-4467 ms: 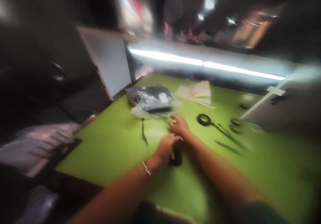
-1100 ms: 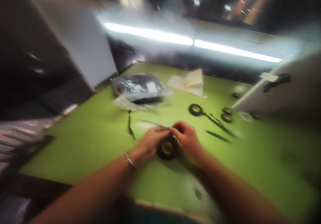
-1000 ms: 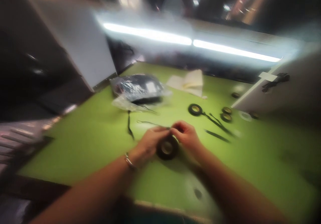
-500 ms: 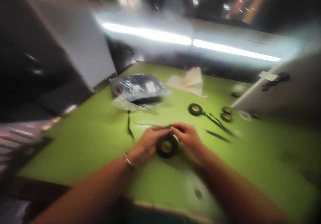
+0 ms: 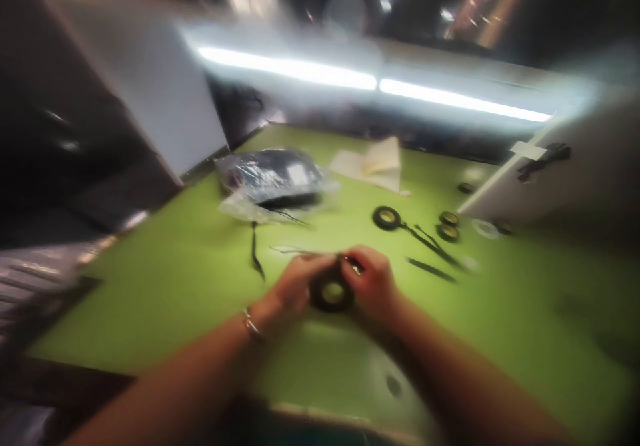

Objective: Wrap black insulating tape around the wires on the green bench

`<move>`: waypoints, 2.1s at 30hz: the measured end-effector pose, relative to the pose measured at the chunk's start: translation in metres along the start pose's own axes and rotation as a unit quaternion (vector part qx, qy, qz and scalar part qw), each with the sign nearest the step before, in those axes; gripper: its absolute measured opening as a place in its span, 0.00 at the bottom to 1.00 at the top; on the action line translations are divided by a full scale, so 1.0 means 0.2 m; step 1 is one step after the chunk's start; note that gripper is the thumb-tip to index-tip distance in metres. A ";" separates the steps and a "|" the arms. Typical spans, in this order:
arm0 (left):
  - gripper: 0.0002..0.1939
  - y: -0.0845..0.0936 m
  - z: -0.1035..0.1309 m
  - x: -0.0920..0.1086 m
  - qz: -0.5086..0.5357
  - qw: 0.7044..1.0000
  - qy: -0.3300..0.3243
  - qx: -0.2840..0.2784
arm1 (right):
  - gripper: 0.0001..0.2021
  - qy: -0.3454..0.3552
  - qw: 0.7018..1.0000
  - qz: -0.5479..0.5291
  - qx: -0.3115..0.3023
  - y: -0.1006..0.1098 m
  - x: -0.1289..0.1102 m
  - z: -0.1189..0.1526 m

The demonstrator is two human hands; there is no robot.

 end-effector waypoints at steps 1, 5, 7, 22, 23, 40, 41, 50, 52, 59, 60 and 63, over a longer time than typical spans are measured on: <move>0.15 0.01 0.00 -0.01 0.012 1.000 0.006 0.010 | 0.05 0.031 0.999 0.024 0.008 0.00 -0.01 0.00; 0.19 0.03 -0.01 -0.04 0.026 0.999 0.021 0.042 | 0.07 0.129 0.984 0.117 0.016 -0.01 -0.03 0.01; 0.18 0.04 -0.01 -0.05 0.003 0.999 0.012 0.049 | 0.09 0.161 0.974 0.159 0.007 -0.02 -0.04 0.01; 0.17 -0.03 0.03 0.10 -0.208 0.968 -0.140 0.028 | 0.05 0.222 0.932 0.273 0.081 0.03 -0.12 -0.01; 0.14 -0.05 0.04 0.13 -0.235 0.954 -0.181 0.033 | 0.04 0.225 0.931 0.272 0.089 0.05 -0.13 -0.02; 0.14 -0.10 0.10 0.13 -0.078 0.985 -0.153 -0.007 | 0.06 0.321 0.901 0.276 0.096 0.09 -0.15 -0.01; 0.15 -0.09 0.10 0.12 -0.080 0.988 -0.134 0.008 | 0.06 0.324 0.901 0.274 0.089 0.08 -0.15 0.00; 0.18 -0.02 0.07 0.04 -0.092 0.991 -0.059 0.077 | 0.04 0.298 0.919 0.255 0.028 0.02 -0.10 0.01; 0.17 -0.01 0.06 0.03 -0.095 0.991 -0.065 0.071 | 0.03 0.247 0.952 0.180 0.028 0.05 -0.08 -0.01; 0.19 -0.01 0.05 0.04 -0.104 0.993 -0.036 0.051 | 0.09 -0.028 0.989 -0.140 -0.026 0.16 0.00 -0.12; 0.19 -0.01 0.05 0.04 -0.106 0.992 -0.035 0.053 | 0.10 -0.065 0.986 -0.145 -0.042 0.15 0.01 -0.12; 0.19 0.00 0.05 0.05 -0.121 0.990 -0.047 0.057 | 0.13 -0.134 0.972 -0.143 -0.128 0.10 -0.01 -0.11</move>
Point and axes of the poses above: each hand's wrist, its own z-axis away from the middle knuckle, its own y-axis out of the back of the hand, x = y × z, the point moved 4 cm from there along -z, towards the middle knuckle, and after that the axes turned 2 degrees about -x, right-handed, at the moved point
